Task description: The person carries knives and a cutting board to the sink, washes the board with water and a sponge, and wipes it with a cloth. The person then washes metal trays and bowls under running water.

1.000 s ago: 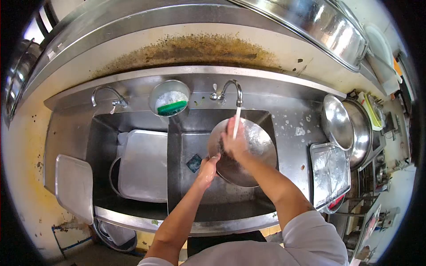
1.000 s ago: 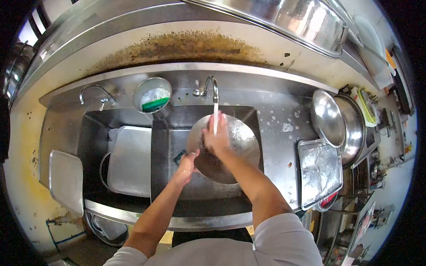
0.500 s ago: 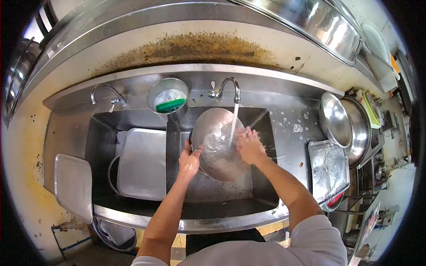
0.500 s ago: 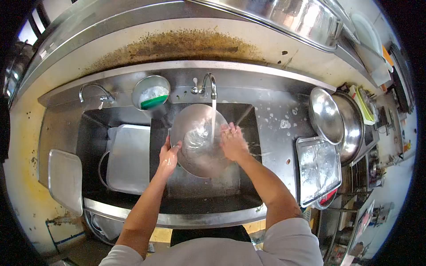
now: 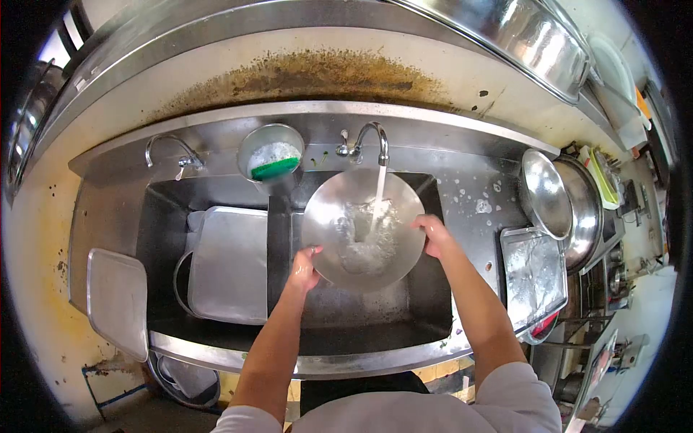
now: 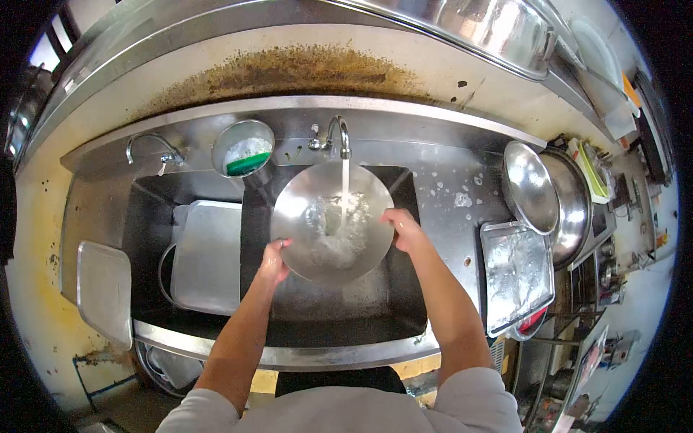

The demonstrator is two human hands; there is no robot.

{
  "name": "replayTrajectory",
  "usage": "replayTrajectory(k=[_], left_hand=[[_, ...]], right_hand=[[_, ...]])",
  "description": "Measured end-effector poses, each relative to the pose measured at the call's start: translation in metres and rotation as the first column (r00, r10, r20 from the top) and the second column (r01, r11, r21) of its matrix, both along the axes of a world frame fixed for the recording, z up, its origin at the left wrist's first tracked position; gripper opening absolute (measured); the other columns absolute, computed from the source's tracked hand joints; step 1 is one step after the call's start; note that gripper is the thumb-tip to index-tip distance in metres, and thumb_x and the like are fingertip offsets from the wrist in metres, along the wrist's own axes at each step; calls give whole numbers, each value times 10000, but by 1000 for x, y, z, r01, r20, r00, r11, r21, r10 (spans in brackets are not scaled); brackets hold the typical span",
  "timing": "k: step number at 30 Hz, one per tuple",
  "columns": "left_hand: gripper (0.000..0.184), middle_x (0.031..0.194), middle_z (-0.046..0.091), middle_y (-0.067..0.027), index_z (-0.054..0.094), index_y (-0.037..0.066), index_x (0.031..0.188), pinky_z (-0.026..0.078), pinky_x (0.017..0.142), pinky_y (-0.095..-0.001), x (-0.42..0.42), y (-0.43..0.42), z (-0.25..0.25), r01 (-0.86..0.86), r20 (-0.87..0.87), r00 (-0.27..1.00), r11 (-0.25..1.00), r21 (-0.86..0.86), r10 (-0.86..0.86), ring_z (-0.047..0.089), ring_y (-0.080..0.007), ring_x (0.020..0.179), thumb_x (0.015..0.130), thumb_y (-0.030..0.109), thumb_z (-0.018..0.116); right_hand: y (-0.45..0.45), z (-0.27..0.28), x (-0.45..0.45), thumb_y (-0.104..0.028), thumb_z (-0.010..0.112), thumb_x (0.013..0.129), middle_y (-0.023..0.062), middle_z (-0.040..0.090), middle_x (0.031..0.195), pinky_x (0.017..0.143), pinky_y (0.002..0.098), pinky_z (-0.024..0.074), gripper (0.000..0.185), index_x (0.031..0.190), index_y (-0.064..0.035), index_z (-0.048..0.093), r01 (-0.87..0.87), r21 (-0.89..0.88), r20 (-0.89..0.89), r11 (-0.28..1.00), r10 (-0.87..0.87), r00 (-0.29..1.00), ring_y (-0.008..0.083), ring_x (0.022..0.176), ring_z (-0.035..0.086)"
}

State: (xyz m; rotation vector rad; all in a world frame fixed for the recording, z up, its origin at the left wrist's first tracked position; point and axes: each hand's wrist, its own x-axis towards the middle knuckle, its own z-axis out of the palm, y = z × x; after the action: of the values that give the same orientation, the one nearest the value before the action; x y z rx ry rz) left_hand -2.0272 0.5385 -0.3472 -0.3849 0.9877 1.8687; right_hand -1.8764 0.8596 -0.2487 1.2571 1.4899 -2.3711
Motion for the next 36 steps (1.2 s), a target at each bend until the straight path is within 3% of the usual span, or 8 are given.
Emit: replayTrajectory(k=[6, 9, 15, 19, 22, 27, 31, 36], left_hand=[[411, 1161, 663, -202, 561, -57, 1255, 506, 938, -449, 4, 65, -27, -45, -438, 890, 932, -359, -126, 647, -355, 1045, 869, 60, 638], [585, 1331, 552, -308, 445, -96, 1358, 431, 1025, -532, 31, 106, -28, -542, -805, 252, 611, -577, -537, 558, -436, 1218, 879, 153, 669], [746, 1606, 195, -288, 205, -54, 1538, 126, 1179, -651, 68, 143, 39, -159, -664, -418, 770, -618, -619, 170, -455, 1495, 1009, 417, 439], [695, 1625, 167, -269, 190, 20, 1576, 94, 1195, -628, 57, 172, 26, -345, -644, -132, 644, -683, -754, 143, -417, 1518, 1030, 400, 393], [704, 1625, 137, -291, 178, 14, 1578, 73, 1195, -629, 68, 176, 43, 82, -962, -133, 965, -249, -237, 107, -459, 1514, 1035, 409, 391], [731, 1664, 47, -216, 138, 17, 1588, 72, 1232, -517, 36, 193, 50, -410, -654, -35, 608, -680, -756, 44, -398, 1538, 1044, 426, 403], [704, 1658, 99, -214, 214, 13, 1572, 79, 1251, -436, 53, 182, 85, 232, -984, -124, 960, -154, -128, 82, -387, 1536, 1032, 412, 427], [670, 1665, 146, -141, 228, 145, 1590, 73, 1234, -569, -2, 136, 75, -198, -406, -572, 600, -775, -713, 120, -343, 1538, 1017, 409, 456]], right_hand=[[-45, 69, 0, 8, 608, 657, 180, 634, 1161, 829, 348, 531, 832, 1446, 132, 373, 266, 344, -341, 900, -144, 929, 251, 958, 640], [-62, 83, 4, 43, 600, 655, 195, 605, 1235, 826, 319, 513, 914, 1506, 130, 280, 319, 542, -317, 777, -163, 934, 233, 992, 614], [-93, 115, 12, 50, 604, 666, 137, 635, 1030, 747, 274, 504, 965, 1530, 143, 183, 306, 501, -185, 809, -246, 952, 175, 840, 607], [-91, 63, 17, 58, 601, 676, 144, 620, 1079, 785, 292, 511, 1000, 1547, 125, 113, 406, 479, -317, 778, -279, 907, 187, 843, 611], [-101, 82, 12, 63, 600, 689, 165, 601, 1146, 858, 311, 503, 1015, 1554, 112, 74, 488, 270, -315, 830, -403, 859, 209, 913, 611], [-105, 72, 18, 27, 630, 723, 184, 539, 1301, 993, 371, 454, 1041, 1575, 65, 35, 440, 122, -272, 890, -397, 877, 269, 1123, 573], [-105, 72, 10, 23, 625, 742, 164, 552, 1271, 998, 394, 462, 855, 1507, 72, 246, 514, 25, -342, 857, -476, 811, 272, 1155, 567], [-106, 86, 27, 27, 656, 722, 198, 507, 1362, 1104, 400, 353, 1025, 1561, 82, 70, 441, 19, -352, 897, -407, 843, 296, 1249, 507]])
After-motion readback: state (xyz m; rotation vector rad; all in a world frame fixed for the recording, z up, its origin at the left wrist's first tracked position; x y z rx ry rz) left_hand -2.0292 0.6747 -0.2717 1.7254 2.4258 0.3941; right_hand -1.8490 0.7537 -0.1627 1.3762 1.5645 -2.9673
